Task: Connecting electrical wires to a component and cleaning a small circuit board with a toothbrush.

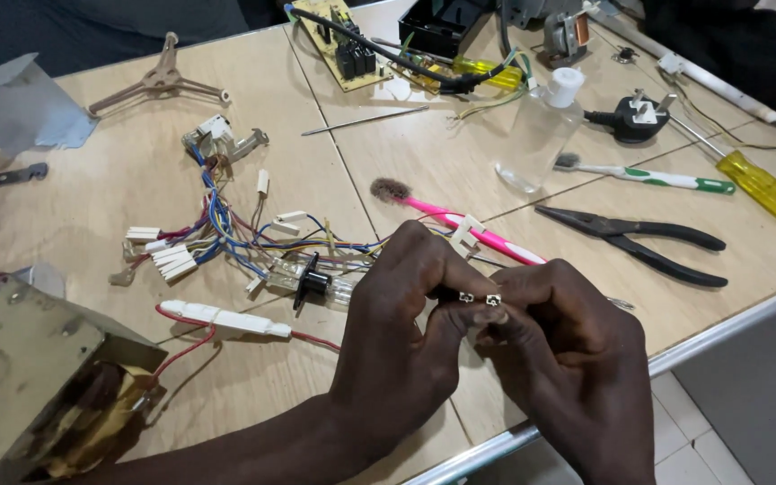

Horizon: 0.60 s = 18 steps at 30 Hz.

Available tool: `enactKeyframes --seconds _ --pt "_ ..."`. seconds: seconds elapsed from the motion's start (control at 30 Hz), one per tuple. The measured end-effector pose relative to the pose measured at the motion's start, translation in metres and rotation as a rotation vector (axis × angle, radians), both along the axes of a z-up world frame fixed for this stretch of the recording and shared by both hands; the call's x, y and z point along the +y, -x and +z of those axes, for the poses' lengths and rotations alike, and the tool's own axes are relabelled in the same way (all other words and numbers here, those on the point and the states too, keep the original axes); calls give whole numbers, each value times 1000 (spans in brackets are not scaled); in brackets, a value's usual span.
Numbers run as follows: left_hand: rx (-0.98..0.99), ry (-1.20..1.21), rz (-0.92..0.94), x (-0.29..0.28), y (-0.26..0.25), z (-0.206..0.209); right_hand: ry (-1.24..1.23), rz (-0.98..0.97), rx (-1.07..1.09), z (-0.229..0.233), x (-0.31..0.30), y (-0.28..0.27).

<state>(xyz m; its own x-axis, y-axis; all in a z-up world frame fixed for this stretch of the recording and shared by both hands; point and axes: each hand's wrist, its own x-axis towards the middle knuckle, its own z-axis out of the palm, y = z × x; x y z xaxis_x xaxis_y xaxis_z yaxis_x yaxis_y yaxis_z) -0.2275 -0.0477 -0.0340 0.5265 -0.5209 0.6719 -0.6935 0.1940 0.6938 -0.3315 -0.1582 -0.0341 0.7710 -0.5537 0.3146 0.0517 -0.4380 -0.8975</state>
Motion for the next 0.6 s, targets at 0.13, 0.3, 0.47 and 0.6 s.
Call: enactKeyframes --seconds 0.13,0.3,0.47,0.6 --pt "45 -13 -1 1 0 -1 -45 -6 10 1 2 0" --pt "10 -1 -15 3 2 5 -68 -12 9 1 1 0" --pt "177 -33 5 2 3 3 -75 -268 45 11 -16 7" --pt "-27 -113 158 8 -3 -4 154 -419 -4 14 -42 29"
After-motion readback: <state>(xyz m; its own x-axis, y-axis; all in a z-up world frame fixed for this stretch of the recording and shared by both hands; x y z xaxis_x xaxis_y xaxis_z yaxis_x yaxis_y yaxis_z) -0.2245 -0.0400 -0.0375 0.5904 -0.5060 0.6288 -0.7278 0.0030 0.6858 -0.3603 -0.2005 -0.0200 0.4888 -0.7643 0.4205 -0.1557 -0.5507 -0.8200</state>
